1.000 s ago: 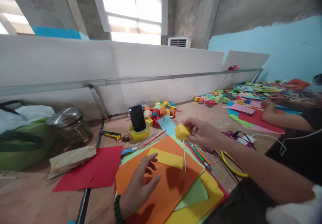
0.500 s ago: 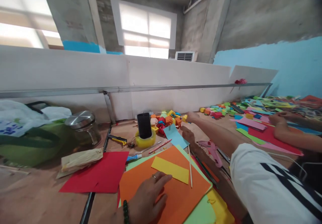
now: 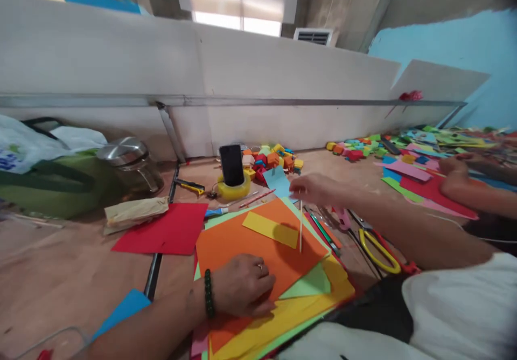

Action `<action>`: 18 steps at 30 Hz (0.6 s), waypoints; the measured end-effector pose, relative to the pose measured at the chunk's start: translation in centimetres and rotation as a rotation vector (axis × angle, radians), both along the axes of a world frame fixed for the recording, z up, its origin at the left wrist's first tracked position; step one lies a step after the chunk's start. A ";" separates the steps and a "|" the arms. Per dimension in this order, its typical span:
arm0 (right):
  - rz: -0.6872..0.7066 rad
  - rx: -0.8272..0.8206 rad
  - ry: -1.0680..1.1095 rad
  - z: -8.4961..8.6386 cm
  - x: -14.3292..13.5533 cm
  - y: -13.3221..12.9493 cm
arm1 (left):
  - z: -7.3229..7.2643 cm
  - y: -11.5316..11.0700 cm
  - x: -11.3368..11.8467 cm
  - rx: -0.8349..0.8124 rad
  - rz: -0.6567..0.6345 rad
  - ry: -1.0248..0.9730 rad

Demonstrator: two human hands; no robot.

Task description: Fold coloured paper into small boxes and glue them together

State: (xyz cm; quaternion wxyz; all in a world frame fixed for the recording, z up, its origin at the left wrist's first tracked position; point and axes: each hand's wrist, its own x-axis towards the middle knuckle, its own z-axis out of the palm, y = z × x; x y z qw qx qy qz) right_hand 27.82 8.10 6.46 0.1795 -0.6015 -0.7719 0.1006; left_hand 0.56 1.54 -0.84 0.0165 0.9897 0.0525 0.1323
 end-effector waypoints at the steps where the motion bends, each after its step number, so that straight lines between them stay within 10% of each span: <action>1: 0.086 0.011 0.018 -1.0 -0.9 -2.8 | 0.1 -0.3 0.0 0.018 0.001 0.021; 5: 0.476 0.156 -0.050 -4.3 -3.9 -11.2 | 0.7 -1.6 0.2 0.064 0.060 0.079; 12: 0.133 0.114 -0.142 -7.2 -1.9 -12.0 | 1.4 -1.2 2.1 0.153 0.499 0.200; 18: 0.217 0.160 -0.017 -7.1 -0.5 -12.0 | 1.7 1.3 6.5 0.188 0.580 0.330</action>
